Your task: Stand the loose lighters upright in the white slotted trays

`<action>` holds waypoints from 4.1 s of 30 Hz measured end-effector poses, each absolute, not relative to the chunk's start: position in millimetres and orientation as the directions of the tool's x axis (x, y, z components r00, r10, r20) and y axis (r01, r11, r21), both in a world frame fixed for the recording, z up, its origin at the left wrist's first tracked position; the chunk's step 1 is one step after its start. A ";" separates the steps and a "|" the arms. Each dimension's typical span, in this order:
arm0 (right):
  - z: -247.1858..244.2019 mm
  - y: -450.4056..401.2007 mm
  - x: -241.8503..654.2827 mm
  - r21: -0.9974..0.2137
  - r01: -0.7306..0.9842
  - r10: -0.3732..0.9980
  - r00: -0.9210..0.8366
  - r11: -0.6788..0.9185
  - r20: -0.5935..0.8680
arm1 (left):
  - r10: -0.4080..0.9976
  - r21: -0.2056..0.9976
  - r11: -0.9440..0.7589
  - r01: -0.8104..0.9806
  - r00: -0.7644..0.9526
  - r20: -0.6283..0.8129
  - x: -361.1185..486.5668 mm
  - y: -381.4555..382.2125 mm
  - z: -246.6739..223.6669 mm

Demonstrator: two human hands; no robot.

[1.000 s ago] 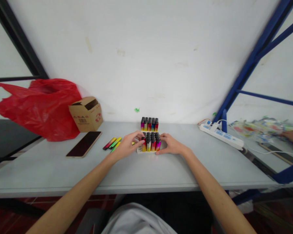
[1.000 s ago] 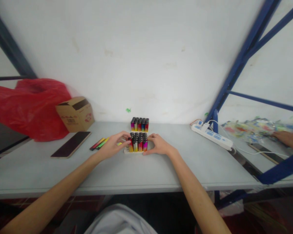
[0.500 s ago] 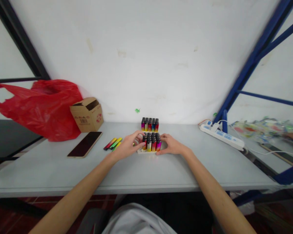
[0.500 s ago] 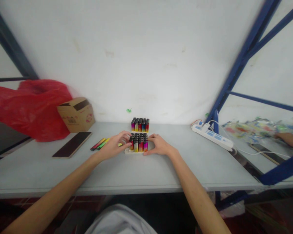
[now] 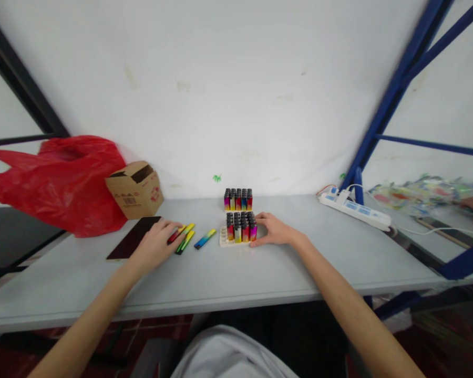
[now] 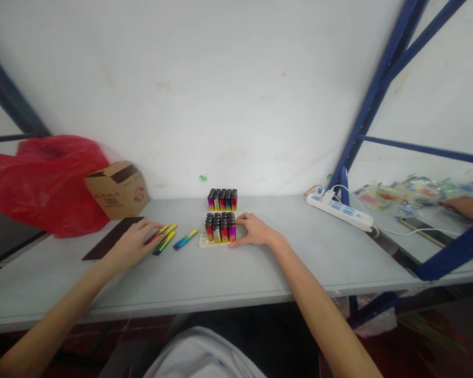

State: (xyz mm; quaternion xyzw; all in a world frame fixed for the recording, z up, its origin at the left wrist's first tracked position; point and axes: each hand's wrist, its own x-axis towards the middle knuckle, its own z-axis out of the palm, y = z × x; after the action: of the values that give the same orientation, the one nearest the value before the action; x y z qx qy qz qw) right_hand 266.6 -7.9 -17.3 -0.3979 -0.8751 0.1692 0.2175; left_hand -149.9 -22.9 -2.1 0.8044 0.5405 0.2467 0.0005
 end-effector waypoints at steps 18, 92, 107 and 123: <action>-16.9 -8.1 266.2 -0.471 0.618 0.769 -0.585 0.629 0.258 | 0.914 0.279 -0.293 0.915 0.181 0.364 -125.3 -84.7 -6.6; -19.3 -5.7 266.3 -0.468 0.624 0.771 -0.586 0.626 0.249 | 0.756 0.763 -0.594 0.255 0.502 0.420 -39.1 -27.4 10.1; -17.8 -7.1 266.2 -0.451 0.634 0.770 -0.591 0.628 0.242 | 0.785 0.503 -0.595 0.627 0.319 0.531 -73.3 -24.2 24.2; -18.1 -7.4 267.0 -0.472 0.627 0.776 -0.580 0.619 0.247 | 0.811 0.317 -0.551 0.772 0.405 0.423 -109.0 -42.1 -5.4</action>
State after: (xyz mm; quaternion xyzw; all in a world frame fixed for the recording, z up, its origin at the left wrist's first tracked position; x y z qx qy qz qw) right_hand 267.0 -7.4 -18.1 -0.4022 -0.8725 0.1695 0.2198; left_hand -109.0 -42.1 -5.4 0.8374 0.4724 0.2727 0.0354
